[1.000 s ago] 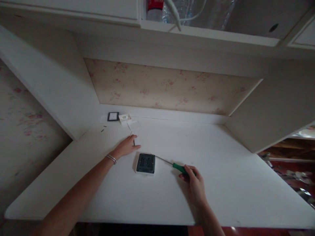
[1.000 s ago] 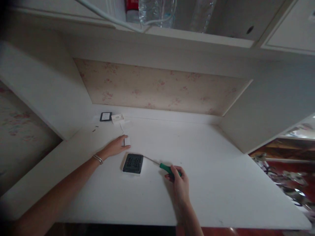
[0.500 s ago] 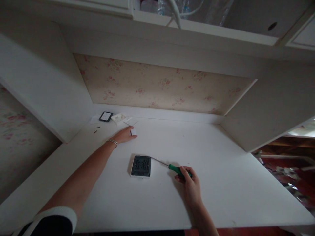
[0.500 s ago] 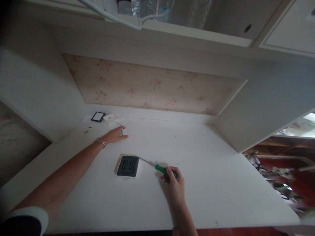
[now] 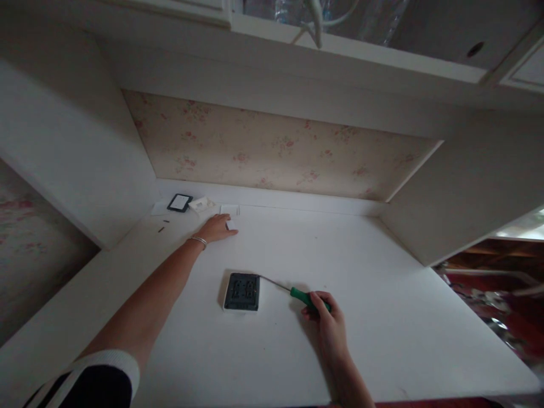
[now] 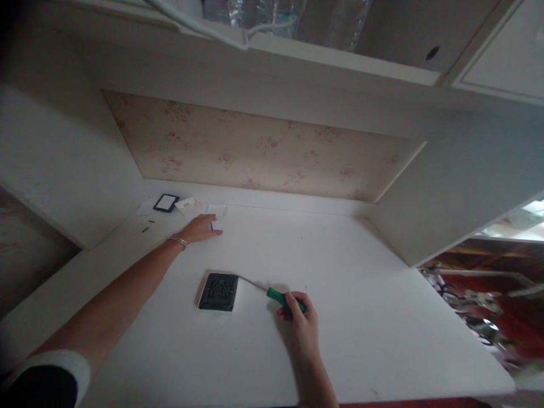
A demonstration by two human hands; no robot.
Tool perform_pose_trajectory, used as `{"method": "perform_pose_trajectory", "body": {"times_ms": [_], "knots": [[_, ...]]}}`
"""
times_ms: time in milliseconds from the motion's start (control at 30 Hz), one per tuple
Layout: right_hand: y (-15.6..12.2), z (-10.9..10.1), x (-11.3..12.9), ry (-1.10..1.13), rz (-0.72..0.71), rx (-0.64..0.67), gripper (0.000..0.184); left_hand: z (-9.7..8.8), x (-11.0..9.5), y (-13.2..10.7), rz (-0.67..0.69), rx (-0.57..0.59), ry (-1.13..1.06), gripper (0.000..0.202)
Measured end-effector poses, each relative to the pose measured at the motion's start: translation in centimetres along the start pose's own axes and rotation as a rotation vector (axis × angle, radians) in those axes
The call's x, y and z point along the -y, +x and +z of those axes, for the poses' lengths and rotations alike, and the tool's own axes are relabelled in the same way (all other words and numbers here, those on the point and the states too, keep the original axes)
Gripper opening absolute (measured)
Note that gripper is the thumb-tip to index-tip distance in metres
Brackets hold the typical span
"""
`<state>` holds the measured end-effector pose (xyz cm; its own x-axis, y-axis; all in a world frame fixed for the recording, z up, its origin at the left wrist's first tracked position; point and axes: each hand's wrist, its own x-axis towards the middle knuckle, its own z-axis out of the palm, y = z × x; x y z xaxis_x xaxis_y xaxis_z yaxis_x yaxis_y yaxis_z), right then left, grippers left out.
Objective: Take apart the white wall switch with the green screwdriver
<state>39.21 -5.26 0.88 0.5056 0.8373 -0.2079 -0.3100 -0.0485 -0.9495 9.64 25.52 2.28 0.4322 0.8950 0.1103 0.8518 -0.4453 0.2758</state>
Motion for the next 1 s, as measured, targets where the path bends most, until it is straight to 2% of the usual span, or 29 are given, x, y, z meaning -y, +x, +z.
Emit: {"method": "perform_pose_trajectory", "body": {"times_ms": [200, 333, 533, 733, 867, 1000], "knots": [[0.2, -0.3, -0.5, -0.020, -0.013, 0.024, 0.036, -0.5, 0.9, -1.6, -0.023, 0.036, 0.095, 0.068], [0.2, -0.3, -0.6, -0.018, -0.011, 0.019, 0.037, -0.9, -0.2, -1.6, -0.018, 0.051, 0.147, 0.067], [0.0, -0.2, -0.2, -0.023, -0.016, 0.005, 0.039, -0.6, -2.4, -2.1, -0.038, 0.070, 0.150, 0.060], [0.0, -0.1, -0.2, -0.021, -0.012, 0.017, 0.038, -1.4, -1.5, -3.4, -0.063, 0.090, 0.138, 0.065], [-0.1, 0.0, -0.1, -0.028, -0.014, 0.010, 0.039, -1.6, -0.8, -2.5, -0.064, 0.131, 0.127, 0.072], [-0.3, 0.1, 0.0, -0.021, -0.021, 0.004, 0.039, -1.1, -0.9, -0.9, -0.023, 0.147, 0.113, 0.073]]}}
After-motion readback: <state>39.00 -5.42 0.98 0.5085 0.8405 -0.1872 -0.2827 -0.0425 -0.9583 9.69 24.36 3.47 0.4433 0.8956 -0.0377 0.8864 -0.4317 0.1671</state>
